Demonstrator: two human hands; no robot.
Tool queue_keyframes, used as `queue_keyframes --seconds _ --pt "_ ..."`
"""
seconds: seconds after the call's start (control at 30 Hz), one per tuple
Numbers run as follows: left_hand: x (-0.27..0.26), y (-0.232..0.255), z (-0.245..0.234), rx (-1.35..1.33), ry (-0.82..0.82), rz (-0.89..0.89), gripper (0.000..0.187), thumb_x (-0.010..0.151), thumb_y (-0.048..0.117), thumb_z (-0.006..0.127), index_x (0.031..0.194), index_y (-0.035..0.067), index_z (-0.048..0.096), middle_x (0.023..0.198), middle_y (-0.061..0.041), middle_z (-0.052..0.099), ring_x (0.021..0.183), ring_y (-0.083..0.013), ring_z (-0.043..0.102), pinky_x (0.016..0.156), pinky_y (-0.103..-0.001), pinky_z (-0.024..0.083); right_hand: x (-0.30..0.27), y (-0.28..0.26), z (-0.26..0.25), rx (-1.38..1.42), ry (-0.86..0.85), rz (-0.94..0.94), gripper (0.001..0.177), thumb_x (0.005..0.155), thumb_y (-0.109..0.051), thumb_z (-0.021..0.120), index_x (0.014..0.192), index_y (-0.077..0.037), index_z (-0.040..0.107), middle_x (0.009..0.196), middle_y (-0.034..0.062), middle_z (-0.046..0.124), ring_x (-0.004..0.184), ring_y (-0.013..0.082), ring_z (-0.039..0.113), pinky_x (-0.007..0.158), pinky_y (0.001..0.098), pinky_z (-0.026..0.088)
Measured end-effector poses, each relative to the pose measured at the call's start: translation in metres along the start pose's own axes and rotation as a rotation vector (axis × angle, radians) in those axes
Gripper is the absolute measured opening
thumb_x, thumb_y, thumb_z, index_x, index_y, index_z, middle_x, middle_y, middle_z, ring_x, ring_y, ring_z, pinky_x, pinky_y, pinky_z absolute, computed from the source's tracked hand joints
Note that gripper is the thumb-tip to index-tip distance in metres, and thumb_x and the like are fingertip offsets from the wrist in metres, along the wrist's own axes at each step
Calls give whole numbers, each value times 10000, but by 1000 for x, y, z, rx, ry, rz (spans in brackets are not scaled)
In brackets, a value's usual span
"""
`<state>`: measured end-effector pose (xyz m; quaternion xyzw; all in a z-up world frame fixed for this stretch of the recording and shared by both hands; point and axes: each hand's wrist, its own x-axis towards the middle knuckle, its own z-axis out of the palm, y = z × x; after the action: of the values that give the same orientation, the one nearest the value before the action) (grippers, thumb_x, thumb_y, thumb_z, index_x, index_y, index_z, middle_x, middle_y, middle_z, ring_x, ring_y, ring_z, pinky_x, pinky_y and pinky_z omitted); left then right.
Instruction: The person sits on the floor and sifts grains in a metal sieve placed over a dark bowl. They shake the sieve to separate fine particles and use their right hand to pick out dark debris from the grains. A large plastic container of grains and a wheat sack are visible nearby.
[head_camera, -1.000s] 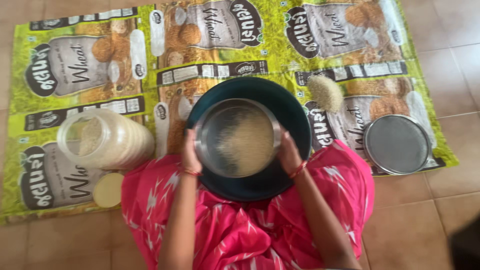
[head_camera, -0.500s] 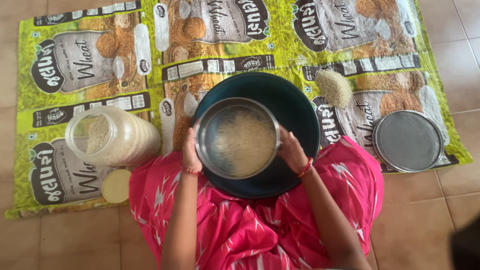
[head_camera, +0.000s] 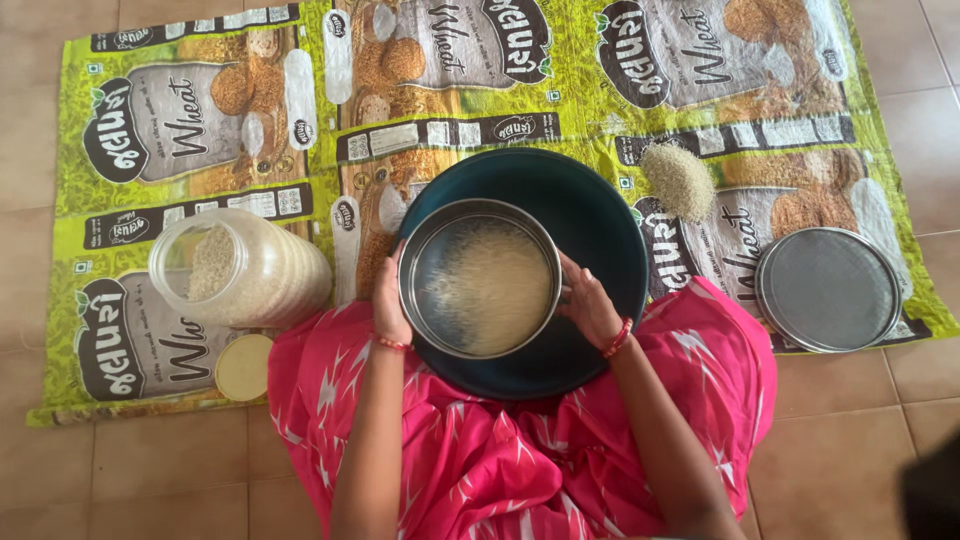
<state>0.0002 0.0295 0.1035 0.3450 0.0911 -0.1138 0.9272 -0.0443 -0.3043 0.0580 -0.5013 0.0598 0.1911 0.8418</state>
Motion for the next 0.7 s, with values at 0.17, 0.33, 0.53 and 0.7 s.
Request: queue_keyframes --seconds 0.17,0.33,0.53,0.7 --pt "-3 -58 21 313 23 107 723 1038 514 460 1573 32 398 1626 -72 425 1508 -190 356 1249 -355 234 -1 -25 -35 24 347 -160 636 1031 -544 397 1416 -66 565 1300 146 648 1142 279 652 969 475 553" --pt "-15 -46 10 180 -80 -139 694 1000 494 485 1556 85 408 1570 -33 472 1451 -194 411 1205 -399 300 3 -6 -42 145 455 -92 669 1044 -582 343 1447 -90 553 1343 98 642 1184 243 630 1011 424 526" --pt "6 -25 2 89 130 -1 667 1031 503 489 1524 52 482 1481 -115 553 1357 -259 514 1145 -427 399 5 11 -24 -128 136 -88 722 1036 -494 542 1576 -16 501 1321 147 608 1024 252 520 875 435 462" --pt "-14 -66 18 168 19 -211 671 980 513 467 1544 151 432 1531 -6 505 1371 -178 481 1119 -424 382 6 -11 -64 232 376 -234 832 1019 -647 448 1566 -21 497 1318 139 652 1106 244 634 926 395 508"
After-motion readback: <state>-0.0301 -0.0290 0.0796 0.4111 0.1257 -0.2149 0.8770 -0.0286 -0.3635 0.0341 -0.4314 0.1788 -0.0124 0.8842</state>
